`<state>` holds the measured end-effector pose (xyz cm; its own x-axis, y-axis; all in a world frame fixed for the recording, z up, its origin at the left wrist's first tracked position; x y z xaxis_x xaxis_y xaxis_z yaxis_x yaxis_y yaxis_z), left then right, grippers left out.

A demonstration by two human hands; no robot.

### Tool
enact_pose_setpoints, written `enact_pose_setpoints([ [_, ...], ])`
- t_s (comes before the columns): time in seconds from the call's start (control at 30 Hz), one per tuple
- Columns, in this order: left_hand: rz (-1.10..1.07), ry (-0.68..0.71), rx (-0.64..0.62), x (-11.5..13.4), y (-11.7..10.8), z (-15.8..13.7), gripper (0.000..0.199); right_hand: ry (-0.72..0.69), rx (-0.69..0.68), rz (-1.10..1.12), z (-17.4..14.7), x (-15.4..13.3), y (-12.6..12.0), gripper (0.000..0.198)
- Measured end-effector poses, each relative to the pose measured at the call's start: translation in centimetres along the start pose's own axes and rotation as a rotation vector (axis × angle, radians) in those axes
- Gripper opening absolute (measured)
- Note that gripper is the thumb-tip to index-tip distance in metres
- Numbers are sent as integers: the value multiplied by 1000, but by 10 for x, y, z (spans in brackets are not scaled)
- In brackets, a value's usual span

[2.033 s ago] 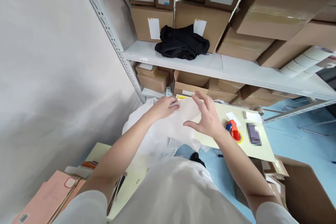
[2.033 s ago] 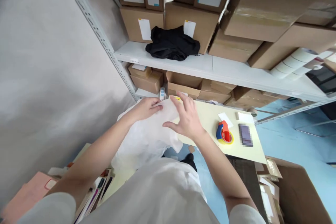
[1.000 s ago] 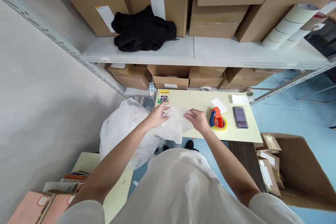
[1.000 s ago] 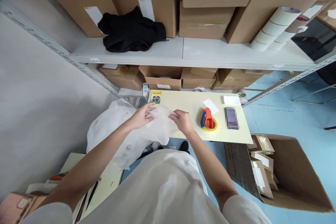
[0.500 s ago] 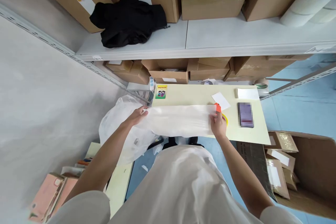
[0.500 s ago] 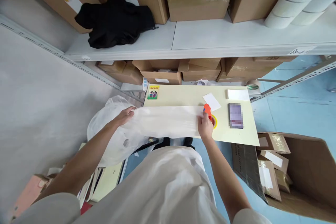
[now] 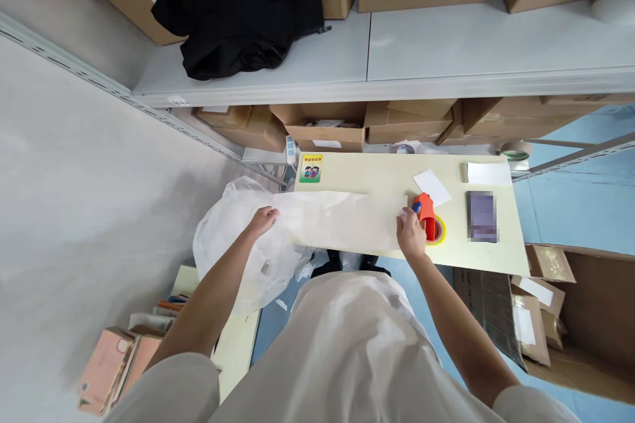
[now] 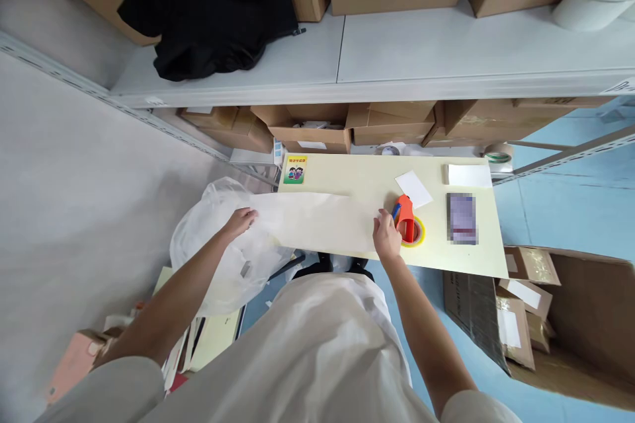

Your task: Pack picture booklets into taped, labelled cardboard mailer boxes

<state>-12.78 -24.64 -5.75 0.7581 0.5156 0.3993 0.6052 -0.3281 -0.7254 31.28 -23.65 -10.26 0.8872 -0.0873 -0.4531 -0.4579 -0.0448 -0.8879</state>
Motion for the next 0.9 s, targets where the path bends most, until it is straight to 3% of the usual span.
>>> enact_pose_setpoints([
  [0.2, 212, -79, 50, -15, 6, 18, 20, -27, -222, -163, 8, -11, 27, 27],
  [0.3, 273, -128, 60, -15, 11, 19, 21, -16, -247, -160, 9, -10, 38, 32],
  [0.37, 299, -137, 124, -8, 13, 15, 32, -19, -215, -133, 9, -9, 43, 38],
  [0.43, 344, -75, 264, 7, 14, 7, 47, -36, -133, -100, 6, -9, 43, 42],
  [0.5, 410, 90, 367, 31, 19, -1, 56, -66, -19, -64, 0, -14, 40, 43],
  [0.53, 441, 202, 361, 44, 25, -3, 56, -95, 24, -42, -3, -18, 38, 43],
  [0.63, 482, 496, 137, 80, 58, 2, 46, -225, 4, 38, -12, -37, 41, 48],
  [0.7, 489, 548, -7, 92, 84, 13, 49, -234, -102, 61, -15, -47, 52, 54],
  [0.77, 502, 458, -86, 92, 106, 27, 63, -128, -215, 38, -15, -48, 67, 62],
  [0.9, 480, 152, -183, 64, 135, 39, 94, 60, -365, -46, -18, -28, 90, 73],
])
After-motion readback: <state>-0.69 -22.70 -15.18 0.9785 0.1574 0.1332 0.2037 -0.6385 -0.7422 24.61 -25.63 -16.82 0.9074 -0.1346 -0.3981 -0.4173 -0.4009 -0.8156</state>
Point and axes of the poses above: each hand's wrist, its own z-axis towards the middle knuckle, its own y-axis out of the palm, x = y × z, the point moved 3 cm from there along z, towards the middle knuckle, and after that the axes turned 4 degrees about -x, right-handed, at the moved point
